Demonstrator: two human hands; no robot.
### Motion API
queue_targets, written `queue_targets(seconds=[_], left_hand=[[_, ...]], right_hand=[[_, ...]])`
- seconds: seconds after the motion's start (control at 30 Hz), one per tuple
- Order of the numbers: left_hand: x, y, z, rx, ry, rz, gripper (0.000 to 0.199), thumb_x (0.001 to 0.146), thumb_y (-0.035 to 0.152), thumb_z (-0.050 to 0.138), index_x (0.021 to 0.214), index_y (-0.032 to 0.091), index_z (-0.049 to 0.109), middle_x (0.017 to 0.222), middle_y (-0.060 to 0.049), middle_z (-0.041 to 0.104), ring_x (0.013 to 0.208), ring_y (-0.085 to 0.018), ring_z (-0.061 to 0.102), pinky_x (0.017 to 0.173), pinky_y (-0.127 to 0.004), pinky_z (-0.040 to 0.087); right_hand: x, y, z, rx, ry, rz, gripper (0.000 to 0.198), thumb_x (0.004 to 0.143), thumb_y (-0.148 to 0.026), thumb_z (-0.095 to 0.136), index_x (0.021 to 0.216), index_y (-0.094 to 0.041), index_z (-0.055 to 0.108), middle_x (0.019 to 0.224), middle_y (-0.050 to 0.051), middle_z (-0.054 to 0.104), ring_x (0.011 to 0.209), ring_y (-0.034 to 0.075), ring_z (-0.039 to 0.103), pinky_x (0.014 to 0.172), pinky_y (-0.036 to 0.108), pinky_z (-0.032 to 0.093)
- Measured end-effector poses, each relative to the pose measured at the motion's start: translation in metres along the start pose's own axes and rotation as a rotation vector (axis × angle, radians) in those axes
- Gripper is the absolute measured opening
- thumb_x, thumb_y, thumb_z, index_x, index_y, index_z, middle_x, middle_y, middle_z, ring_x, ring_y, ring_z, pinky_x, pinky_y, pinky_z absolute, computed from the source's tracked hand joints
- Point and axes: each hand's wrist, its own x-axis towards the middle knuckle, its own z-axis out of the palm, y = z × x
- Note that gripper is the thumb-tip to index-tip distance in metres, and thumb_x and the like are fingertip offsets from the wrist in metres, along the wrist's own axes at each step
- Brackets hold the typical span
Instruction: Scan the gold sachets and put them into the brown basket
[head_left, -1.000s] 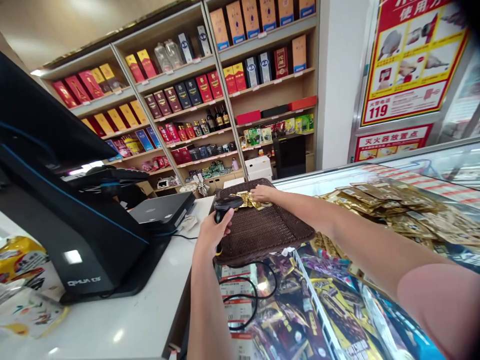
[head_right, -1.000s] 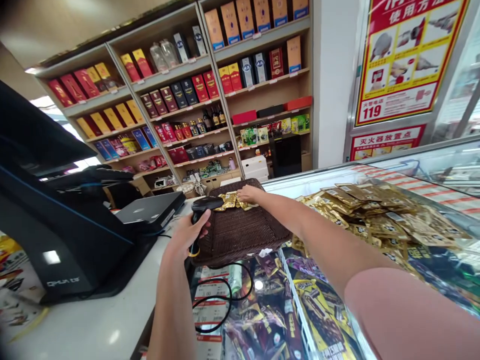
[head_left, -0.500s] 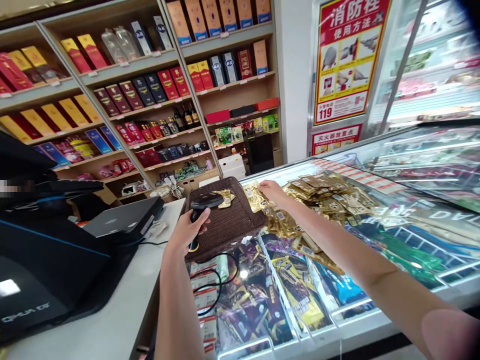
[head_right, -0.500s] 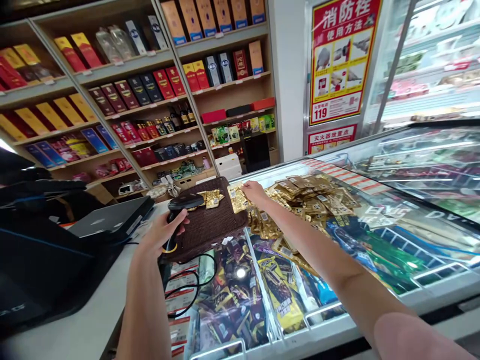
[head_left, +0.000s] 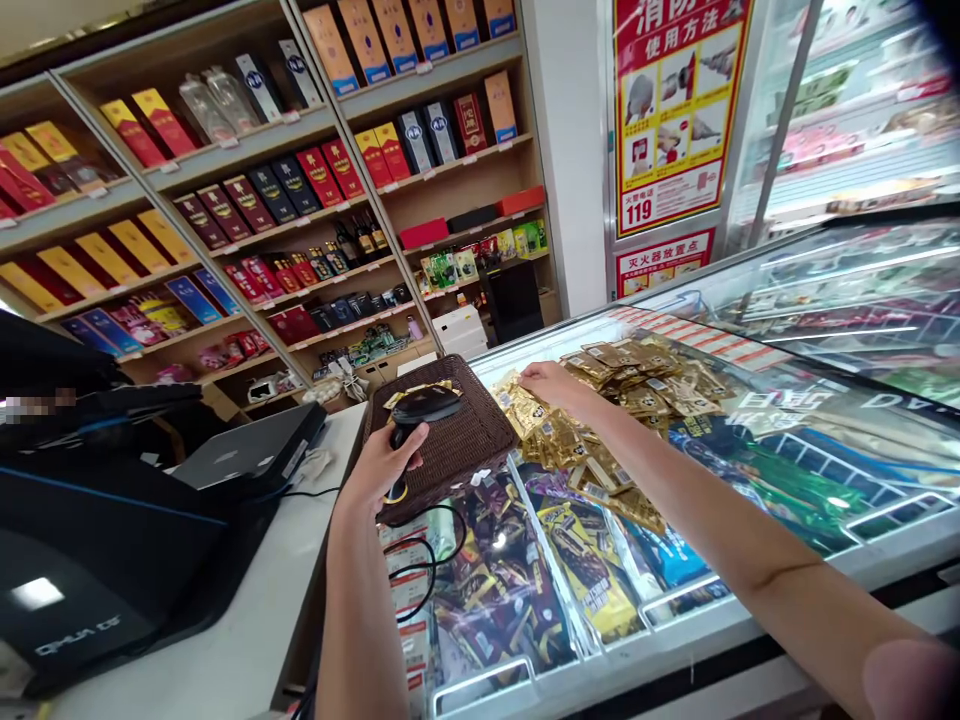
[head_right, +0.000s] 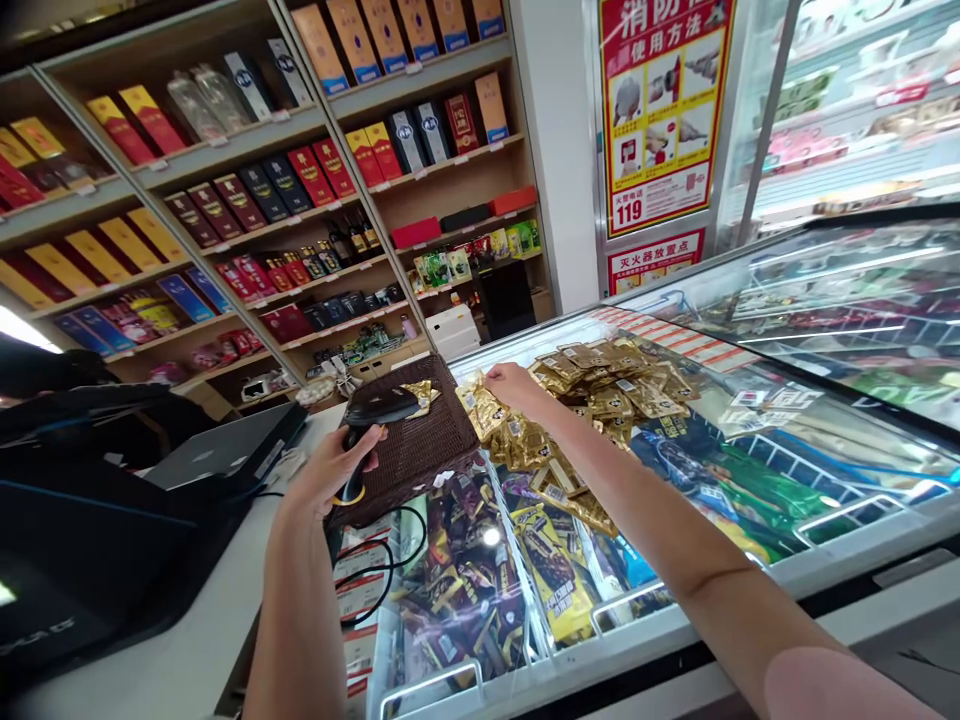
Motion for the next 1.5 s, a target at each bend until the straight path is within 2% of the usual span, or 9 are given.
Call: queue_targets(seconds=[0.23, 0.33, 0.43, 0.57, 0.8, 0.97, 1.13, 1.3, 1.5], left_hand=[[-0.003, 0.009, 0.010, 0.015, -0.015, -0.001, 0.053, 0.071, 0.066, 0.069, 0.084, 0.016, 0.061, 0.066, 0.001, 0.056, 0.061, -0.012, 0.052, 0.058, -0.023, 0.041], [-0.004, 0.011, 0.010, -0.013, -0.030, -0.026, 0.053, 0.068, 0.066, 0.071, 0.085, 0.016, 0.060, 0.070, 0.001, 0.055, 0.061, -0.012, 0.053, 0.059, -0.024, 0.043], [-0.003, 0.009, 0.010, -0.020, -0.040, -0.035, 0.052, 0.068, 0.065, 0.072, 0.084, 0.017, 0.059, 0.072, 0.001, 0.055, 0.062, -0.013, 0.055, 0.059, -0.024, 0.044], [0.000, 0.005, 0.011, -0.019, -0.045, -0.016, 0.051, 0.070, 0.065, 0.070, 0.084, 0.017, 0.059, 0.073, 0.001, 0.054, 0.065, -0.014, 0.056, 0.059, -0.025, 0.045], [0.003, 0.001, 0.013, 0.097, -0.067, 0.010, 0.053, 0.072, 0.068, 0.066, 0.085, 0.017, 0.058, 0.071, 0.000, 0.057, 0.066, -0.016, 0.059, 0.059, -0.025, 0.043], [0.003, 0.002, 0.016, 0.038, -0.092, 0.011, 0.056, 0.071, 0.067, 0.068, 0.093, 0.016, 0.063, 0.078, -0.001, 0.059, 0.065, -0.015, 0.058, 0.061, -0.026, 0.046], [-0.001, 0.009, 0.020, 0.026, -0.090, -0.007, 0.054, 0.067, 0.067, 0.071, 0.085, 0.017, 0.062, 0.073, 0.000, 0.057, 0.062, -0.013, 0.054, 0.059, -0.025, 0.046], [-0.002, 0.012, 0.021, 0.046, -0.080, -0.010, 0.056, 0.065, 0.069, 0.070, 0.083, 0.017, 0.061, 0.067, 0.000, 0.055, 0.060, -0.014, 0.054, 0.057, -0.025, 0.043], [0.003, 0.004, 0.022, 0.036, -0.117, 0.014, 0.052, 0.067, 0.066, 0.071, 0.083, 0.018, 0.060, 0.067, 0.003, 0.050, 0.061, -0.014, 0.056, 0.057, -0.024, 0.041]], right_hand=[[-0.003, -0.002, 0.000, -0.012, 0.004, -0.030, 0.012, 0.083, -0.025, 0.061, 0.079, -0.016, 0.066, 0.071, 0.001, 0.062, 0.063, 0.012, 0.052, 0.057, 0.022, 0.035], [-0.006, -0.005, -0.003, 0.008, -0.007, 0.013, 0.011, 0.085, -0.025, 0.059, 0.081, -0.017, 0.065, 0.068, 0.000, 0.058, 0.059, 0.012, 0.048, 0.053, 0.022, 0.033], [-0.008, -0.008, -0.005, 0.030, -0.024, 0.046, 0.010, 0.086, -0.024, 0.058, 0.083, -0.017, 0.064, 0.067, -0.001, 0.056, 0.057, 0.012, 0.047, 0.052, 0.022, 0.032], [-0.008, -0.009, -0.006, 0.001, -0.028, 0.016, 0.011, 0.086, -0.025, 0.059, 0.081, -0.017, 0.063, 0.069, 0.000, 0.057, 0.058, 0.012, 0.048, 0.053, 0.022, 0.034], [-0.009, -0.010, -0.007, 0.008, -0.025, 0.008, 0.011, 0.086, -0.025, 0.058, 0.082, -0.016, 0.063, 0.068, 0.000, 0.056, 0.058, 0.012, 0.047, 0.053, 0.022, 0.033], [-0.006, -0.005, -0.008, -0.035, -0.022, -0.068, 0.014, 0.087, -0.028, 0.057, 0.081, -0.017, 0.064, 0.072, 0.001, 0.060, 0.060, 0.012, 0.048, 0.055, 0.023, 0.033], [0.002, 0.003, -0.006, -0.095, 0.011, -0.102, 0.016, 0.087, -0.031, 0.057, 0.083, -0.017, 0.066, 0.077, 0.002, 0.066, 0.062, 0.012, 0.052, 0.056, 0.022, 0.034], [0.006, 0.006, -0.006, -0.139, 0.015, -0.099, 0.016, 0.087, -0.030, 0.057, 0.086, -0.017, 0.066, 0.075, 0.002, 0.065, 0.060, 0.012, 0.051, 0.055, 0.022, 0.034], [0.001, 0.003, -0.006, -0.144, -0.010, -0.086, 0.018, 0.089, -0.031, 0.057, 0.090, -0.016, 0.066, 0.079, 0.004, 0.067, 0.060, 0.012, 0.053, 0.054, 0.023, 0.034]])
